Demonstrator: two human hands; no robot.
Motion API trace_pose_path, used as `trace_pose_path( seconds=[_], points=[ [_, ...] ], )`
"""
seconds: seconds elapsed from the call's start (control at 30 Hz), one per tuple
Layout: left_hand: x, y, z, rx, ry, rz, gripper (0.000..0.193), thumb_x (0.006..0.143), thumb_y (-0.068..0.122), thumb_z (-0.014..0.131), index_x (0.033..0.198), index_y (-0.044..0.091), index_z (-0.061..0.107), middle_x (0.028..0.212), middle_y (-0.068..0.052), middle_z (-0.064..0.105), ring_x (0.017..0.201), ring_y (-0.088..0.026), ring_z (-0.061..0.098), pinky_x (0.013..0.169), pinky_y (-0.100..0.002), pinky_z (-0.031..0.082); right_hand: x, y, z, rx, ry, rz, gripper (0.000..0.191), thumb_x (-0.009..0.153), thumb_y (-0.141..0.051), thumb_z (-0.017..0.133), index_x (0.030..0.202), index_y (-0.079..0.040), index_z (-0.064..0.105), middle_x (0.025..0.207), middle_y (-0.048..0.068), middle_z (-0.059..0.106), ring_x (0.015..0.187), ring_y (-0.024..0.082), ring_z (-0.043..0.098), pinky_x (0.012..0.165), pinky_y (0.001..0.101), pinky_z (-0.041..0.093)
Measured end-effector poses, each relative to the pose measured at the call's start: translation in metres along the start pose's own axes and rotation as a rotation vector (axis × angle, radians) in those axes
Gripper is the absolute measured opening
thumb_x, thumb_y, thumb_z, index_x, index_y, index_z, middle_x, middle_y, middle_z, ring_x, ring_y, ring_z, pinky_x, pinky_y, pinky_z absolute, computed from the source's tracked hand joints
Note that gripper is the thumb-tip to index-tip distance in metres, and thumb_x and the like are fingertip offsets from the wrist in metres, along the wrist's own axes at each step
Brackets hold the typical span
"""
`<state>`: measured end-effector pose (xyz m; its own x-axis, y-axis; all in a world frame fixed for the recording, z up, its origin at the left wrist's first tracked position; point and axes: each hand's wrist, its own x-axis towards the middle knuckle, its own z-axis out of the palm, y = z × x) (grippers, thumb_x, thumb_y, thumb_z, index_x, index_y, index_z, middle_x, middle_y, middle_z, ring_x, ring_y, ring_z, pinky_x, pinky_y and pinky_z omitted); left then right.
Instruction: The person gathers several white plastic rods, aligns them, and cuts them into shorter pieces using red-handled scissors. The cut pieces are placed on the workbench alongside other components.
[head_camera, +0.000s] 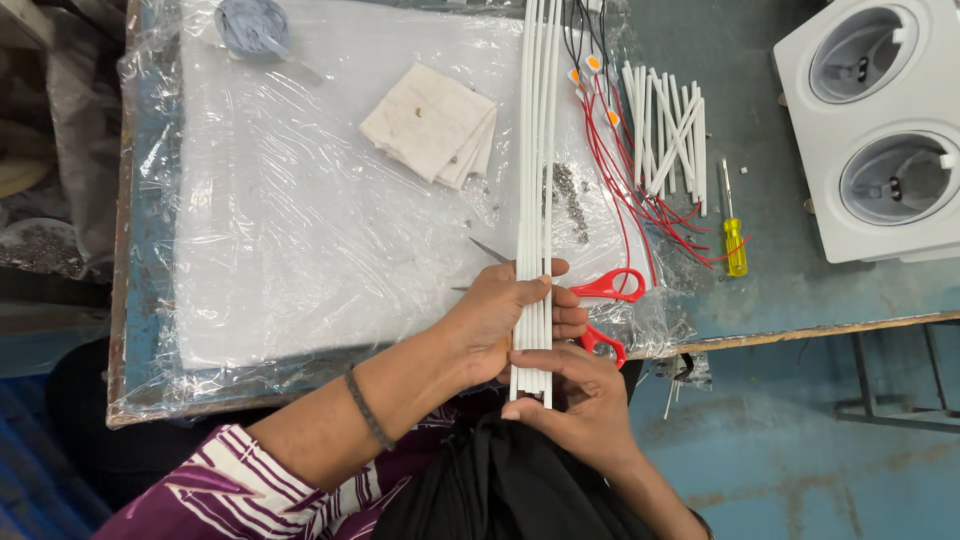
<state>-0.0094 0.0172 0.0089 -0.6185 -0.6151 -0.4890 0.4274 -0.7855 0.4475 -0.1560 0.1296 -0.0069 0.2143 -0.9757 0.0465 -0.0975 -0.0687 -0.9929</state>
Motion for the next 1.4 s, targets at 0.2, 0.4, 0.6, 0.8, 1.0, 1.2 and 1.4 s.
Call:
trace_pose_path(
  seconds=[0.2, 0.4, 0.6, 0.8, 1.0, 1.2, 1.4],
  points=[
    [0.010, -0.001, -0.002, -0.069, -0.057, -0.082, 0.037, 0.105, 0.032, 0.047, 0.129, 0.004, 0.052, 0.095, -0.019, 0.070, 0.088, -0.028, 0.072, 0.080, -0.041, 0.062, -0.009, 0.009, 0.006, 0.090, 0.030, -0.039, 0.046, 0.083, 0.001, 0.085, 0.125, 0.005, 0.069, 0.112, 0.016, 0.072, 0.104, 0.024, 0.076, 0.092, 0.0336, 0.063],
    [0.026, -0.007, -0.001, 0.016, -0.038, -0.007, 0.036, 0.106, 0.035, 0.049, 0.114, 0.001, 0.057, 0.092, -0.017, 0.069, 0.073, -0.024, 0.071, 0.067, -0.039, 0.064, -0.013, 0.004, -0.011, 0.238, -0.103, 0.029, 0.061, 0.080, 0.003, 0.086, 0.136, 0.005, 0.060, 0.122, 0.020, 0.070, 0.115, 0.026, 0.071, 0.095, 0.0358, 0.059],
    [0.023, -0.013, -0.006, 0.015, -0.078, 0.018, 0.039, 0.106, 0.035, 0.050, 0.119, -0.001, 0.059, 0.084, -0.014, 0.068, 0.062, -0.019, 0.069, 0.058, -0.035, 0.064, -0.012, 0.011, -0.026, 0.304, -0.137, 0.153, 0.057, 0.083, 0.003, 0.084, 0.135, 0.005, 0.061, 0.118, 0.025, 0.074, 0.111, 0.029, 0.074, 0.095, 0.0405, 0.063],
    [0.019, -0.012, -0.002, 0.035, -0.035, -0.001, 0.039, 0.106, 0.035, 0.048, 0.119, 0.000, 0.058, 0.084, -0.014, 0.067, 0.062, -0.018, 0.068, 0.057, -0.034, 0.064, -0.007, 0.007, -0.023, 0.281, -0.208, 0.161, 0.056, 0.081, 0.004, 0.085, 0.133, 0.006, 0.064, 0.118, 0.024, 0.074, 0.108, 0.027, 0.073, 0.094, 0.0387, 0.061],
    [0.019, -0.014, 0.001, 0.020, -0.022, 0.021, 0.038, 0.106, 0.034, 0.048, 0.119, 0.000, 0.056, 0.085, -0.014, 0.066, 0.062, -0.018, 0.068, 0.058, -0.035, 0.064, -0.007, 0.008, -0.010, 0.191, -0.116, 0.046, 0.048, 0.084, 0.002, 0.085, 0.128, 0.006, 0.067, 0.117, 0.022, 0.075, 0.110, 0.026, 0.075, 0.096, 0.0375, 0.062],
    [0.017, -0.012, 0.003, 0.002, -0.032, 0.023, 0.037, 0.106, 0.033, 0.047, 0.120, 0.000, 0.053, 0.085, -0.015, 0.066, 0.063, -0.019, 0.069, 0.059, -0.038, 0.066, -0.007, 0.009, -0.014, 0.115, -0.113, -0.009, 0.046, 0.085, 0.002, 0.084, 0.128, 0.005, 0.069, 0.113, 0.022, 0.078, 0.106, 0.025, 0.077, 0.094, 0.0357, 0.063],
    [0.015, -0.013, 0.005, 0.000, -0.048, 0.039, 0.037, 0.107, 0.034, 0.046, 0.119, -0.001, 0.052, 0.084, -0.016, 0.065, 0.061, -0.020, 0.069, 0.057, -0.039, 0.065, -0.004, 0.014, -0.019, 0.152, -0.155, 0.072, 0.045, 0.082, 0.001, 0.086, 0.124, 0.004, 0.071, 0.108, 0.020, 0.079, 0.100, 0.023, 0.077, 0.092, 0.0348, 0.063]
  ],
)
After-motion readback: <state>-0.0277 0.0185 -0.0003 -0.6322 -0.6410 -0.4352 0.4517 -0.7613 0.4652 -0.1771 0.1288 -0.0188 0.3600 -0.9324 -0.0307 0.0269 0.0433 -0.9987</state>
